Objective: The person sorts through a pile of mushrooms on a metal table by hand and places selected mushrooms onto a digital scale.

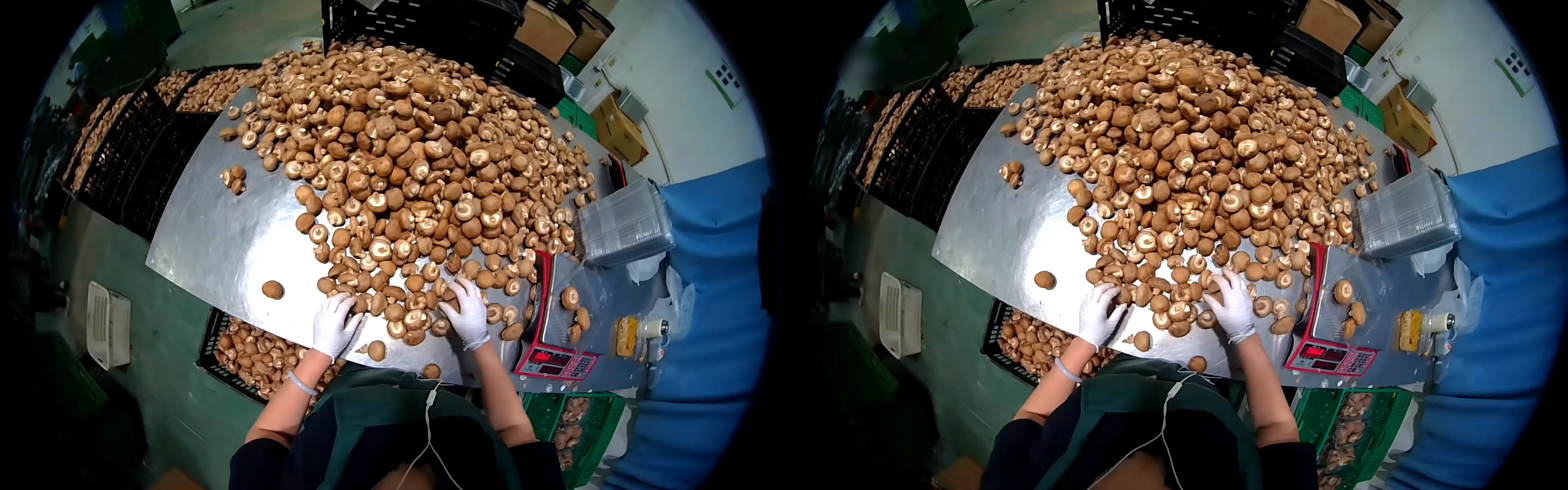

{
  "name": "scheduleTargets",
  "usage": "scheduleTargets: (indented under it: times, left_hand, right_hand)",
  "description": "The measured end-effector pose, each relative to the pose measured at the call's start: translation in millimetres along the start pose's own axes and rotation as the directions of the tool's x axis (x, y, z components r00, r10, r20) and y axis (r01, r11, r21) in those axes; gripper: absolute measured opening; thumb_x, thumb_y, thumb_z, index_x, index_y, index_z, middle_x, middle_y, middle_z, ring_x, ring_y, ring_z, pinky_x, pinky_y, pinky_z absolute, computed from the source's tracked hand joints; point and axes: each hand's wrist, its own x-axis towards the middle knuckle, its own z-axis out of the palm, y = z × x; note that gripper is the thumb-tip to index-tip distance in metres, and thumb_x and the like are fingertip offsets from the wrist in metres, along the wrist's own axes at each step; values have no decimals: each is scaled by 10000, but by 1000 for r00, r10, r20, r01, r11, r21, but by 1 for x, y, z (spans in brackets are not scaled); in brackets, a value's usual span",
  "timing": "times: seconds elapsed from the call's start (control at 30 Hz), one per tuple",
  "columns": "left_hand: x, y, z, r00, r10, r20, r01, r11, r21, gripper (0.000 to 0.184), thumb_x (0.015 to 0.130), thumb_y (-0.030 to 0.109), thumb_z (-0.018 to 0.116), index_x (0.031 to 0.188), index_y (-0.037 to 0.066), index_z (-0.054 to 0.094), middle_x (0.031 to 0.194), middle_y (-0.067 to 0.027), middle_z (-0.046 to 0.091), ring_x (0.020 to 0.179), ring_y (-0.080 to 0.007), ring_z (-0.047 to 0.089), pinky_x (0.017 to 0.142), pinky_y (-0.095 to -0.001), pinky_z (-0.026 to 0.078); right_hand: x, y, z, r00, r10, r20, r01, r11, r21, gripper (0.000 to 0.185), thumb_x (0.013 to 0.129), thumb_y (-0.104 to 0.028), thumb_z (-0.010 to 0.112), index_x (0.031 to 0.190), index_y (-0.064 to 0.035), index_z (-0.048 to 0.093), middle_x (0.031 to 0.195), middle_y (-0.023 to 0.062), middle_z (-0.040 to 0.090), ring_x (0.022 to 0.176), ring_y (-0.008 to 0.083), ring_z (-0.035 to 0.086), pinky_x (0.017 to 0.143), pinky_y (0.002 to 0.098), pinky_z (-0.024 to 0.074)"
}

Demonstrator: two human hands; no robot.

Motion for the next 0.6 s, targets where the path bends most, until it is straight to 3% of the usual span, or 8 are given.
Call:
scheduleTargets:
  times: [0.1, 0.2, 0.5, 0.57, 0.6]
  left_hand:
    - [2, 5, -9, 1000, 6, 24, -8, 999, 50, 368, 720, 243, 706, 1037, 91, 601, 928, -93, 560, 867, -286, 538, 743, -386, 433]
    - [-7, -6, -13, 999, 22, 35, -26, 995, 94, 344, 718, 261, 705, 1005, 98, 610, 861, -82, 543, 831, -276, 523, 726, -389, 412]
    - [-20, -14, -17, 995, -94, -22, 96, 988, 124, 329, 711, 215, 700, 1000, 94, 596, 902, -91, 557, 887, -294, 527, 767, -408, 414]
    - [-14, -5, -19, 997, -73, -37, 76, 992, 98, 329, 718, 188, 695, 1019, 92, 600, 944, -91, 569, 917, -291, 531, 785, -405, 417]
    - [-10, 1, -21, 997, -61, -48, 64, 996, 55, 317, 720, 163, 694, 1011, 82, 599, 966, -100, 577, 928, -299, 531, 802, -404, 420]
  right_hand:
    - [-3, 7, -6, 992, -29, -123, 30, 1000, 2, 409, 704, -178, 721, 1068, -61, 577, 1121, 150, 540, 1015, 342, 519, 883, 413, 432]
    - [-9, 16, -13, 975, 84, -205, -92, 995, -28, 378, 711, -159, 713, 1045, -39, 582, 1072, 152, 565, 989, 340, 527, 866, 403, 436]
    - [-29, 9, -21, 979, 125, -161, -128, 992, -10, 315, 735, -145, 710, 1005, -33, 593, 908, 141, 602, 827, 306, 576, 761, 378, 458]
    - [-30, 10, -17, 961, 228, -159, -207, 969, 137, 299, 738, -130, 702, 998, -27, 595, 895, 147, 597, 825, 306, 582, 742, 361, 463]
    - [-28, 13, -18, 968, 199, -154, -177, 973, 146, 278, 780, -102, 672, 1027, -13, 580, 886, 114, 619, 785, 229, 609, 714, 318, 480]
